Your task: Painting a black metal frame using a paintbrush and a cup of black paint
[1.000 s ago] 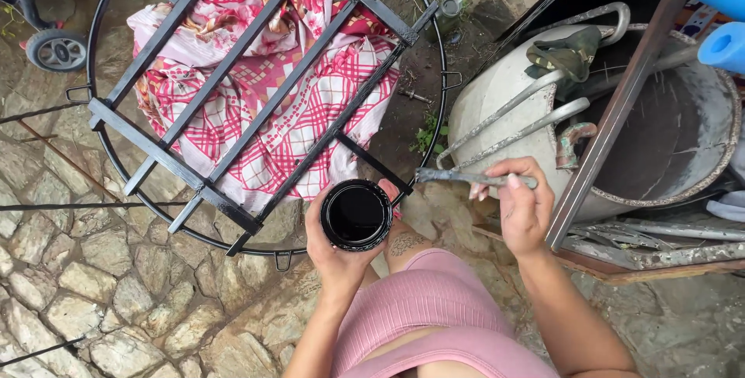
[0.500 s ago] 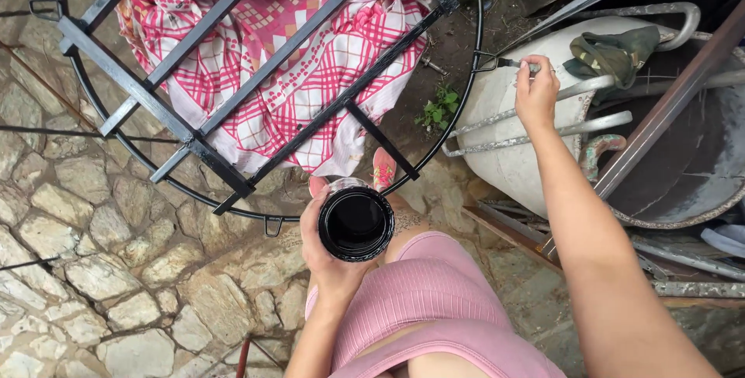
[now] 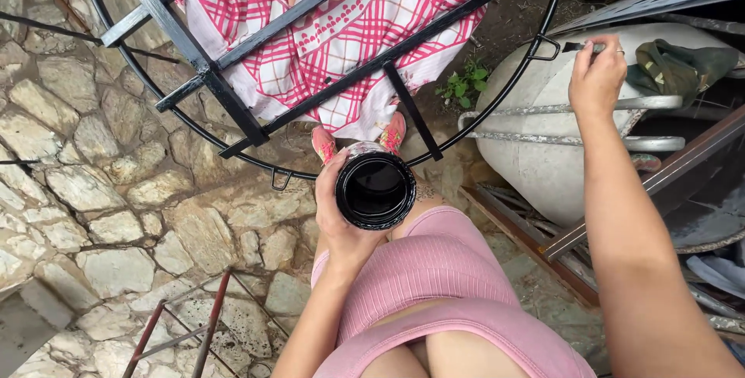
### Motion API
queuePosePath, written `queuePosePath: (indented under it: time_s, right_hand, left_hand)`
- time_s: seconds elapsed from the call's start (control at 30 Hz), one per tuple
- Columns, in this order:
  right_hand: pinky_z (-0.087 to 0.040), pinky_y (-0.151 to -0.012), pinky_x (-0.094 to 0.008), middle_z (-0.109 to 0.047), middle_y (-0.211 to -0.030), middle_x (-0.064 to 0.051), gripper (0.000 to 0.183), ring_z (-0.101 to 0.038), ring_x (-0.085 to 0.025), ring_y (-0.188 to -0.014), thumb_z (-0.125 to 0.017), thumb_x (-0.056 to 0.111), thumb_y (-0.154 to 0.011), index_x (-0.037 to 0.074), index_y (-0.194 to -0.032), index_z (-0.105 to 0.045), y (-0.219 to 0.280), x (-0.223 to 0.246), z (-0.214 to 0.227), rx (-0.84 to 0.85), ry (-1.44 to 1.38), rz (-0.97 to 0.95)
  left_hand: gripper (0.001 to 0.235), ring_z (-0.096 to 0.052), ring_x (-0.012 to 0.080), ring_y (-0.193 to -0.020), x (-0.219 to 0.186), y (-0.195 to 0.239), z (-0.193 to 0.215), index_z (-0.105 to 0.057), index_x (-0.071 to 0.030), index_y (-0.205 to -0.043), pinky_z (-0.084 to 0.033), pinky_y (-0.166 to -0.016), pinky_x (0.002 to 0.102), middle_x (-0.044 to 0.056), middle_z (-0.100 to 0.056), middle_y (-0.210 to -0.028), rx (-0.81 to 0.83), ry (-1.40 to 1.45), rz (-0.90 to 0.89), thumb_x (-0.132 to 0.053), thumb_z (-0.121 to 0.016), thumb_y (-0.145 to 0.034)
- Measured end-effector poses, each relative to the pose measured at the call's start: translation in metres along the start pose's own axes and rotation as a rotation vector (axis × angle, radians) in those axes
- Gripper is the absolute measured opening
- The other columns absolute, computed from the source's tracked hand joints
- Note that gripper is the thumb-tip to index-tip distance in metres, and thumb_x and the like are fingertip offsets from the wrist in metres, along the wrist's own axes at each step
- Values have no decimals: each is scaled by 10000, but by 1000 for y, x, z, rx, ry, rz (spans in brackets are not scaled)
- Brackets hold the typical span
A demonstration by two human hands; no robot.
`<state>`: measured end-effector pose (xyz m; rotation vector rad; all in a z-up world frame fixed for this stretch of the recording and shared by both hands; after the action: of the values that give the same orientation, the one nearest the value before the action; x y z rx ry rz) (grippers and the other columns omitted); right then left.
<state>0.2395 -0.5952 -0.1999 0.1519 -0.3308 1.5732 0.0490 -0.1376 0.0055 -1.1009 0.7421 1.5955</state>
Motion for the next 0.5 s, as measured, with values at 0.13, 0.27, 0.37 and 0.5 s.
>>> queuePosePath:
  time_s: [0.13, 0.27, 0.37, 0.5]
  right_hand:
    - [-422, -808, -508, -722, -953, -171, 142, -616, -426, -893, -531, 130, -1128, 19, -1125, -621, -2, -8, 4, 8, -115, -44]
    - [-555, -713, -348, -730, -778, -46, 105, -696, -189, -552, -527, 144, -1110, 75, -1064, -592, -6, -38, -3, -64, -224, -189]
    - [-651, -553, -264, -695, -774, -102, 83, -704, -130, -630, -557, 120, -1126, 59, -1093, -603, -9, -46, -22, -23, -584, -317]
    - [-520, -784, -362, -694, -694, -13, 133, -645, -204, -846, -502, 180, -1040, 125, -1050, -623, -6, -46, -11, -73, -230, -349]
  left_hand:
    - [911, -550, 346, -1374, 1, 0, 3, -441, -8, -1446, -420, -1228, 453, 190, -541, -1453, -8, -7, 13, -305, -924, -733]
    - [919, -556, 323, -1368, 0, -4, 5, -447, -20, -1445, -422, -1225, 445, 181, -550, -1449, -22, -26, 10, -302, -935, -720]
    - [947, -566, 334, -1357, 2, -6, 5, -443, -21, -1441, -433, -1219, 447, 184, -559, -1433, -42, -13, 9, -351, -936, -703]
    - [945, -566, 334, -1357, -3, -9, 6, -449, -21, -1437, -431, -1217, 446, 180, -565, -1438, -30, -46, 10, -375, -927, -703]
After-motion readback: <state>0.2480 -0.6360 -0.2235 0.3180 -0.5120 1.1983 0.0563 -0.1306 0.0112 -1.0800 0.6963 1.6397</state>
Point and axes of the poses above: each hand's wrist, its own y-axis away from the middle knuckle, its own z-axis out of the back of the hand, x = y × z, the point moved 5 cm from there along -y, towards the middle knuckle
